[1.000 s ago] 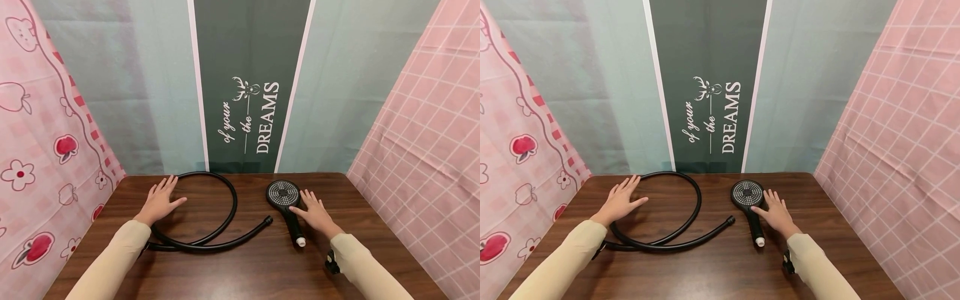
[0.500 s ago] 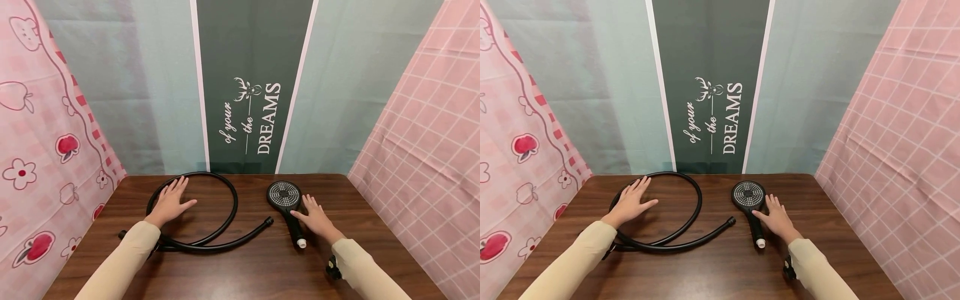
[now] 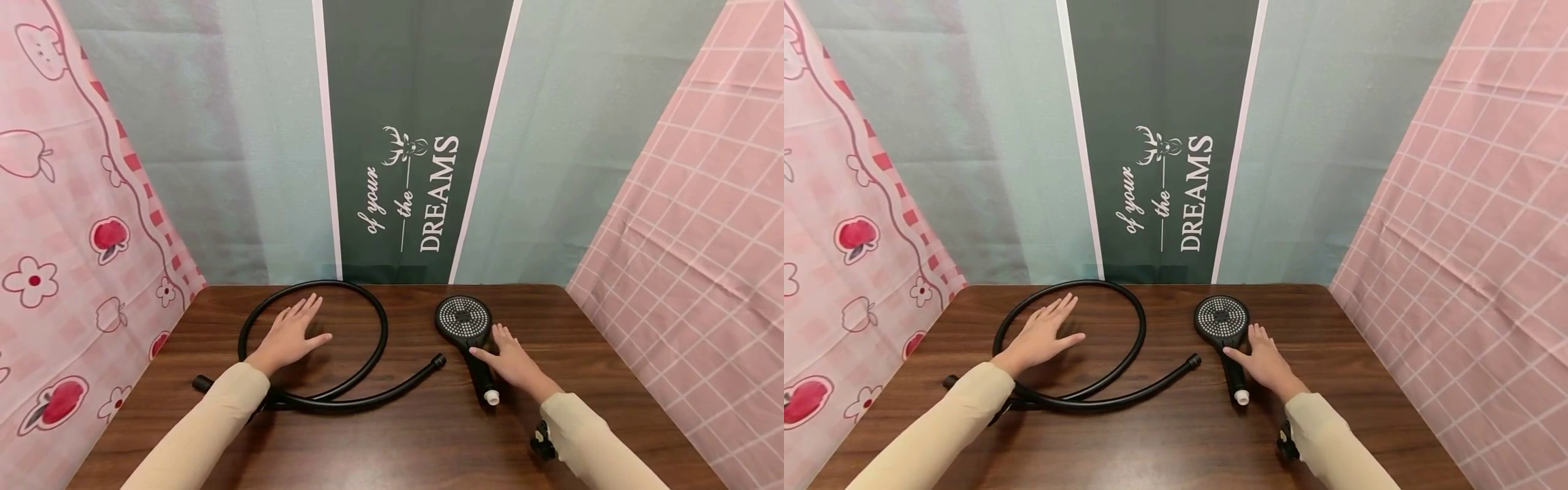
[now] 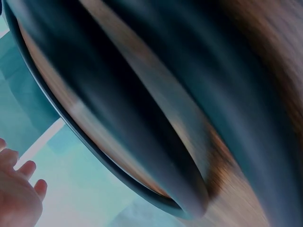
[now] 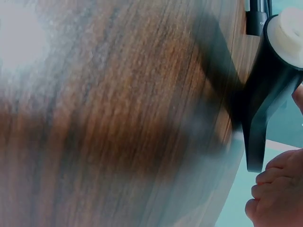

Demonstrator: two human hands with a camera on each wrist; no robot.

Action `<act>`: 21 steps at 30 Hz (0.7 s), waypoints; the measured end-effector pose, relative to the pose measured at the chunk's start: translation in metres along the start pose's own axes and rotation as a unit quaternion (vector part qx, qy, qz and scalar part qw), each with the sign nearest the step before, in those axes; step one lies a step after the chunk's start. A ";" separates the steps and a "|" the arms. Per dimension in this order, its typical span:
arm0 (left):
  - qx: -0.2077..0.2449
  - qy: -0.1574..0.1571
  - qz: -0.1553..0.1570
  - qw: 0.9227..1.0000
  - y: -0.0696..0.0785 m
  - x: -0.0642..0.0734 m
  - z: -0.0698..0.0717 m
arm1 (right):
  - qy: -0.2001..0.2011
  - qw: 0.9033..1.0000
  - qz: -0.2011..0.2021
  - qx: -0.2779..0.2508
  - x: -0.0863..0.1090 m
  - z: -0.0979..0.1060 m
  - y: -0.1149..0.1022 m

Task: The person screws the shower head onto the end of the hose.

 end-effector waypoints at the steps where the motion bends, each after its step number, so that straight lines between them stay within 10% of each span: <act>1: 0.000 -0.002 -0.001 1.000 0.002 0.000 -0.001 | 0.001 1.000 0.000 -0.001 0.000 0.000 0.000; 21: 0.023 -0.027 -0.041 0.999 0.032 -0.007 -0.018 | -0.028 0.999 -0.013 -0.011 0.006 -0.007 0.001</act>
Point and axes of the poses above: each hand's wrist, its own x-axis away from the middle knuckle, its own z-axis out of the back of the hand, y = z × x, the point moved 7 cm from there along -x, towards the middle knuckle, and after that the axes turned 8 degrees about -y, right-handed, at the moved point
